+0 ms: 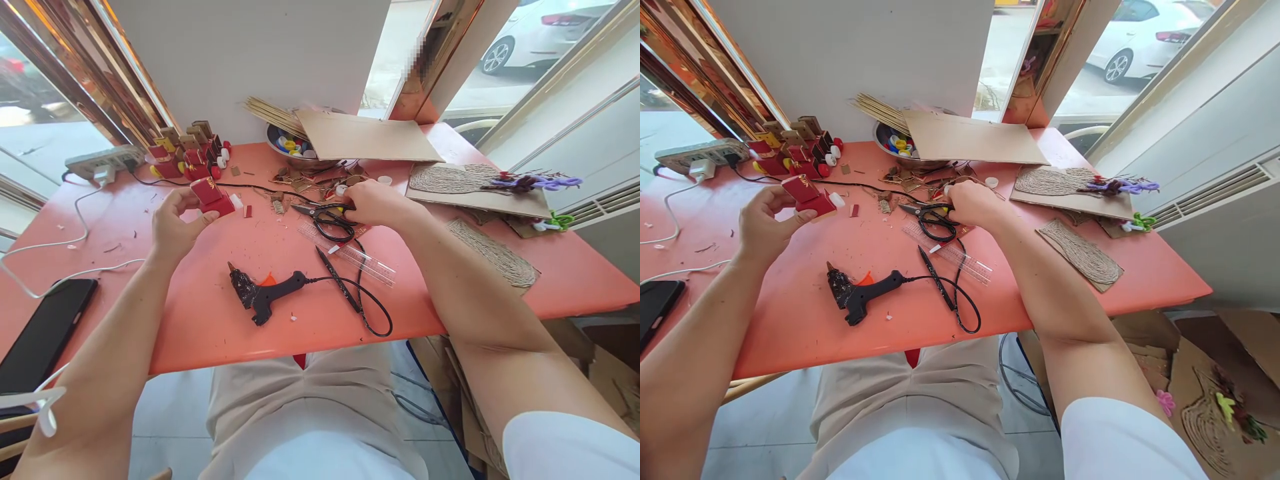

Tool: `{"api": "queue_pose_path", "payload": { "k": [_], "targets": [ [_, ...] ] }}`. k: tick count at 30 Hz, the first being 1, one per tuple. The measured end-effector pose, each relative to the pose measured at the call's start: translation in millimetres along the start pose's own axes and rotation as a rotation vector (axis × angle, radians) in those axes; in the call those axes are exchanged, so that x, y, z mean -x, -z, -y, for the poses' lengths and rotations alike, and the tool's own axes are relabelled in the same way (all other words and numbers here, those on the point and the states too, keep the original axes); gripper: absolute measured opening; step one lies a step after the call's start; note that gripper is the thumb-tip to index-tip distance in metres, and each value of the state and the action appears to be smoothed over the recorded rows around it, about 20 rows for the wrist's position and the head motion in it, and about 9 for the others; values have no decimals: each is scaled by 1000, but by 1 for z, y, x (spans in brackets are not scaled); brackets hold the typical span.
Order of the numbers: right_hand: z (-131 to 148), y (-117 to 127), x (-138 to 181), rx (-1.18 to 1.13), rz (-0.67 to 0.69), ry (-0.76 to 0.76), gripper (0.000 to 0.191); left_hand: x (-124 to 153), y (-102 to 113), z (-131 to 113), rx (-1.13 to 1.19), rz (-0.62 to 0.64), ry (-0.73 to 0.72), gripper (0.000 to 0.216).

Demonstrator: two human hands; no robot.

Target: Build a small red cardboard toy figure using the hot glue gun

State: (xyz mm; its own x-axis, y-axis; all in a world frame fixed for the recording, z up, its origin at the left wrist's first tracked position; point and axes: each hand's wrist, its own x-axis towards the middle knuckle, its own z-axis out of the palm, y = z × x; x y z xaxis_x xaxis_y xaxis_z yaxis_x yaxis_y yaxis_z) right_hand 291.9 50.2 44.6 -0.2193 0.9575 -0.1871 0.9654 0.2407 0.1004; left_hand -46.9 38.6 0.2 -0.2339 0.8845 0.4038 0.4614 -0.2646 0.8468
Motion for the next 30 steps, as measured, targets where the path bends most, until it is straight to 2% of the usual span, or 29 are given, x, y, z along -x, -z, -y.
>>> {"api": "queue_pose_path", "payload": {
  "k": [8,12,14,18,21,25,28,30],
  "targets": [
    [-20,0,-5,-72,-138,-134,29,1,-1,1,0,38,-22,46],
    [1,14,18,-7,-153,-118,32,2,-2,6,-3,111,-28,45],
    [17,20,34,8,-111,-82,32,3,-4,8,-8,148,-39,45],
    [40,28,56,51,-129,4,35,5,-5,12,-24,201,-57,44],
    [52,35,61,91,0,46,36,4,-4,15,-45,220,-77,42],
    [66,40,68,93,220,195,31,2,-2,18,-42,207,-66,42],
    [74,33,77,102,379,350,25,2,-3,19,-20,193,-63,43],
    [78,25,82,126,400,411,22,2,-3,20,-19,198,-70,44]
  ]
}}
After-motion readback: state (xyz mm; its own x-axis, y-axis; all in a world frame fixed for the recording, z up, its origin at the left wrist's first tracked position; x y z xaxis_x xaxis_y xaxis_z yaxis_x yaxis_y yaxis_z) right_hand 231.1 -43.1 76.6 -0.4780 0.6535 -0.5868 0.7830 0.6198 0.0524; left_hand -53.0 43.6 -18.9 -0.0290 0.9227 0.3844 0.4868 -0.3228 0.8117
